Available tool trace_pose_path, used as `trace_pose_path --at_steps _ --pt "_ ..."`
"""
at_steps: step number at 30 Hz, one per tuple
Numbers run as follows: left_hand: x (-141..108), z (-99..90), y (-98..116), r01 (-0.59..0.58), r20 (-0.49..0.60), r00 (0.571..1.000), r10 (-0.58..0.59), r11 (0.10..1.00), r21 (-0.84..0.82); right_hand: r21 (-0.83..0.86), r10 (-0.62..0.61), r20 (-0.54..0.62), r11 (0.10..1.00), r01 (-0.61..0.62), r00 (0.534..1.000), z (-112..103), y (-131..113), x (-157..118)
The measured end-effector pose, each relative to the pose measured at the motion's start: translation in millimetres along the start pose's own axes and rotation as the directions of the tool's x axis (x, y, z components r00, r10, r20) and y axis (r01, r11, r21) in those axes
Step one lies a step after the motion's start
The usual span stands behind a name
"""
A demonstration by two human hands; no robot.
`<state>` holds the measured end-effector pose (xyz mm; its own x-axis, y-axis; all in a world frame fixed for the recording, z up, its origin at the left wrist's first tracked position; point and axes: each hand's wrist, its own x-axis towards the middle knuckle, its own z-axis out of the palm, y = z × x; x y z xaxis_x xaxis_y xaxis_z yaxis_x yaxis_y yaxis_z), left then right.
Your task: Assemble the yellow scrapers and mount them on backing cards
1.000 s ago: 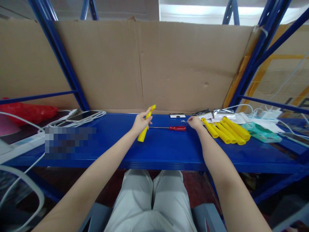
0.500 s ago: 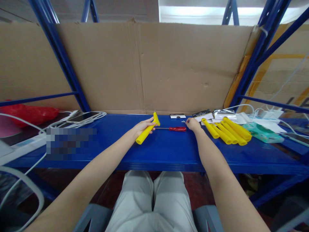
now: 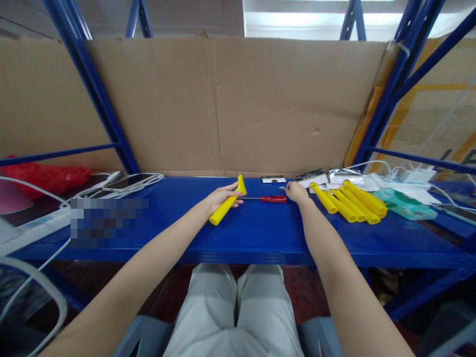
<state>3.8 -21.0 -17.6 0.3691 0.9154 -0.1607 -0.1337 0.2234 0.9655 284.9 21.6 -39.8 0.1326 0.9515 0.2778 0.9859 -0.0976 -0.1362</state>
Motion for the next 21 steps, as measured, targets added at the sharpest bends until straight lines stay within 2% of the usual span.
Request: trace_pose_path --at_steps 6,15,18,21 --pt "-3.9 4.8 0.2 0.006 0.015 1.0 -0.006 1.0 0.003 -0.039 -0.039 -0.038 0.999 0.037 0.999 1.8 -0.5 0.9" --pt "-4.9 4.8 1.6 0.013 0.036 0.999 -0.013 1.0 -0.009 -0.003 -0.011 -0.019 1.0 0.011 1.0 0.2 0.1 2.1" --pt "-4.9 3.3 3.1 0.008 0.056 0.998 -0.008 1.0 -0.015 0.08 -0.017 -0.099 0.996 0.025 0.995 -3.9 -3.5 3.0" --pt "-6.2 2.9 5.2 -0.01 0.084 0.996 0.012 1.0 -0.018 0.226 -0.072 -0.224 0.966 0.124 0.972 -9.5 -13.9 2.9"
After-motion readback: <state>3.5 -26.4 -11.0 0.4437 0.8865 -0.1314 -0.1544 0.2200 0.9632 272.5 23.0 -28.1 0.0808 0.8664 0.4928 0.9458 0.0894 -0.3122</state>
